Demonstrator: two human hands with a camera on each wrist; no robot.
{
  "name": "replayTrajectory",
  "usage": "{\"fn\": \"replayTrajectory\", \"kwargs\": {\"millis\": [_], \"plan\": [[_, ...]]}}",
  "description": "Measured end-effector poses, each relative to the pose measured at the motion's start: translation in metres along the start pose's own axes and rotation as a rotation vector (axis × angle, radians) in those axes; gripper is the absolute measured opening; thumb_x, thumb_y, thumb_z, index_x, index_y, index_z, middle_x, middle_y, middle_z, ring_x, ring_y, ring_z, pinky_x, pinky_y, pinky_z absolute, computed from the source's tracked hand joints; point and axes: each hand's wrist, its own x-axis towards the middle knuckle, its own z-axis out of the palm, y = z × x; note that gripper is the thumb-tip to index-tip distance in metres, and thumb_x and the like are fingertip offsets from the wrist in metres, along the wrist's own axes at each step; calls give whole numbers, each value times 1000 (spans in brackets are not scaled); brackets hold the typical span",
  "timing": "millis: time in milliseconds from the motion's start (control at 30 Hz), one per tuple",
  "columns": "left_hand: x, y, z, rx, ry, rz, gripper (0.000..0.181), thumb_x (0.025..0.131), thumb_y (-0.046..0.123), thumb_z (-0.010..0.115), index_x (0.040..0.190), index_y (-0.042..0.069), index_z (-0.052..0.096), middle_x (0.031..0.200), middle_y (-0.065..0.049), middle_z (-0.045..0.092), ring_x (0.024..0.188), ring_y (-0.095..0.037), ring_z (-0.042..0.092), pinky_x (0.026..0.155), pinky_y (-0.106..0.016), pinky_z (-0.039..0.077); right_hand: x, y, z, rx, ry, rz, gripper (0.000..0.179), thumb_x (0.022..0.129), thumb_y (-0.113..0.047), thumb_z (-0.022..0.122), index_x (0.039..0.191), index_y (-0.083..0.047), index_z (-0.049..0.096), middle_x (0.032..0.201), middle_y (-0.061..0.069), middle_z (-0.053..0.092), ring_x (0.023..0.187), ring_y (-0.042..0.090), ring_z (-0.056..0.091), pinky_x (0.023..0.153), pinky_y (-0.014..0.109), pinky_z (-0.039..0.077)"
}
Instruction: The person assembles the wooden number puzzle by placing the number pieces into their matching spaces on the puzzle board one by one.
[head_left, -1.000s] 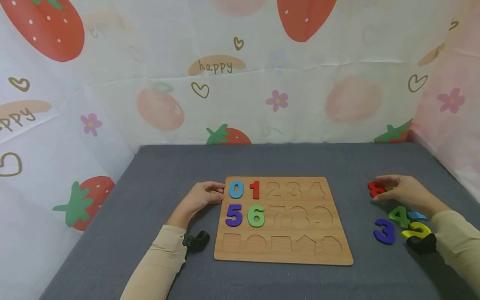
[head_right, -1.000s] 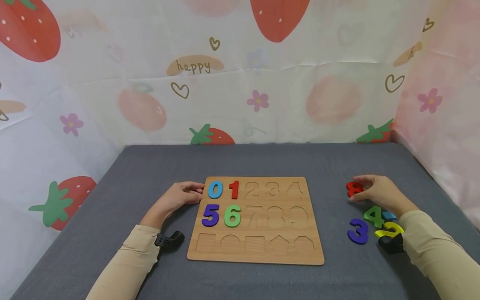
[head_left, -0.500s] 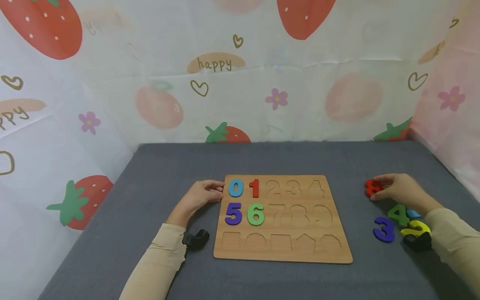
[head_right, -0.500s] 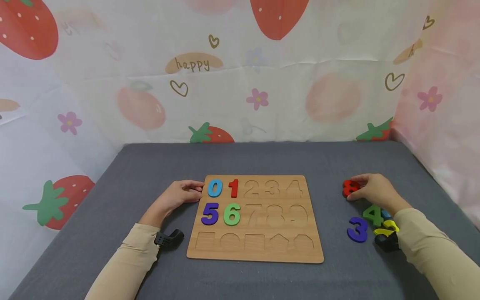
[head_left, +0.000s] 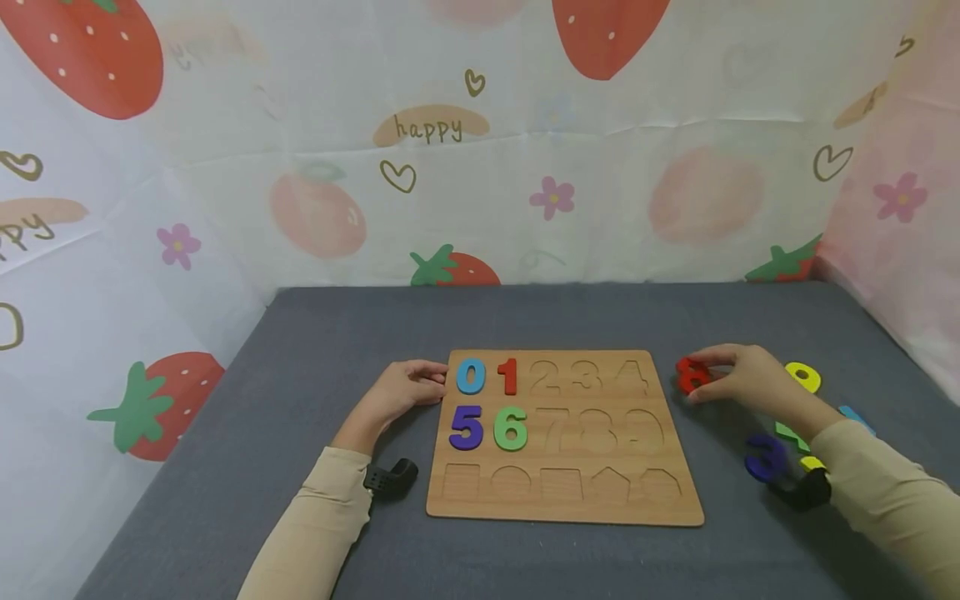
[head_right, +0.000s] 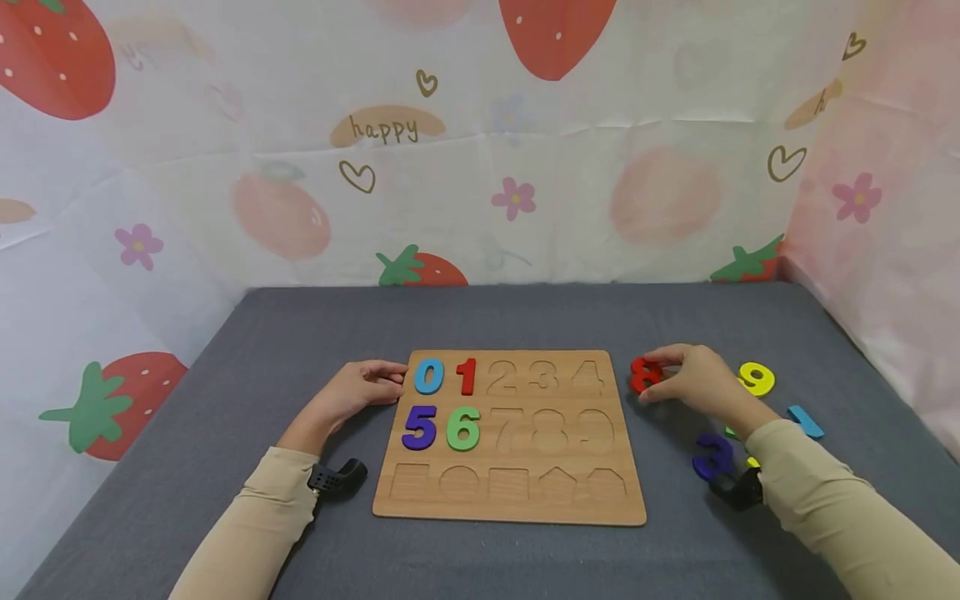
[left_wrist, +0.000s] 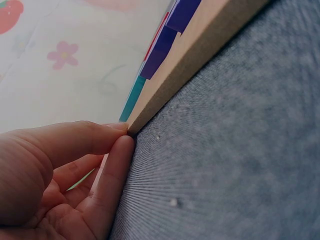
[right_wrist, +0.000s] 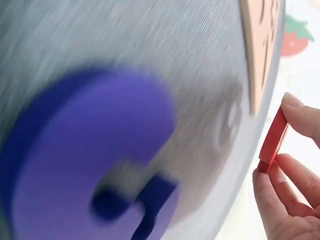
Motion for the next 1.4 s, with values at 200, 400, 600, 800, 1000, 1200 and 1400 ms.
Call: {"fn": "replayTrajectory", "kwargs": {"millis": [200, 400, 600, 800, 1000, 1200, 1400], "plan": [[0, 0, 1, -1, 7, -15, 45, 92, 4, 67, 135, -3, 58, 115, -16, 65, 90, -9, 65, 87, -29, 59, 1, -19, 12, 17, -8, -30, 77, 79, -42, 83, 138, 0, 57, 143, 31, 48, 126, 50, 50, 95, 60, 50], [-1, 0, 1, 8, 3, -7, 45, 92, 5, 67, 136, -4, 57, 119, -19, 65, 91, -10, 66, 88, -31, 59, -2, -34, 22, 52, -31, -68, 74, 78, -39, 85, 135, 0, 59, 142, 30, 51, 127, 50, 49, 94, 57, 53], [-1, 2, 1, 9, 8, -5, 46, 92, 5, 67, 136, -4, 57, 119, -19, 65, 90, -9, 65, 88, -31, 59, -5, -44, 32, 104, -53, -88, 76, 76, -37, 86, 136, 1, 58, 143, 30, 49, 128, 49, 51, 89, 49, 58], [-1, 1, 2, 4, 8, 0, 45, 92, 5, 68, 135, -5, 57, 117, -18, 65, 89, -9, 65, 86, -30, 59, -6, -52, 41, 154, -72, -101, 75, 76, -34, 87, 136, 0, 59, 144, 29, 50, 127, 46, 54, 90, 45, 59], [0, 0, 0, 2, 12, -9, 45, 92, 4, 67, 135, -4, 58, 116, -18, 65, 88, -8, 65, 87, -30, 59, -8, -60, 49, 149, -69, -123, 69, 76, -29, 87, 133, 0, 62, 138, 25, 57, 126, 45, 56, 89, 44, 59], [-1, 1, 0, 0, 12, -12, 45, 92, 3, 67, 135, -4, 58, 117, -18, 65, 89, -8, 65, 87, -30, 59, -8, -66, 59, 203, -97, -100, 66, 73, -22, 89, 130, 1, 64, 138, 26, 56, 125, 44, 57, 92, 44, 58], [0, 2, 0, -2, 8, -11, 44, 92, 3, 66, 135, -4, 58, 118, -18, 65, 90, -9, 66, 87, -30, 59, -9, -71, 66, 156, -83, -113, 65, 72, -22, 90, 128, -1, 66, 135, 23, 61, 123, 43, 59, 94, 48, 56]]}}
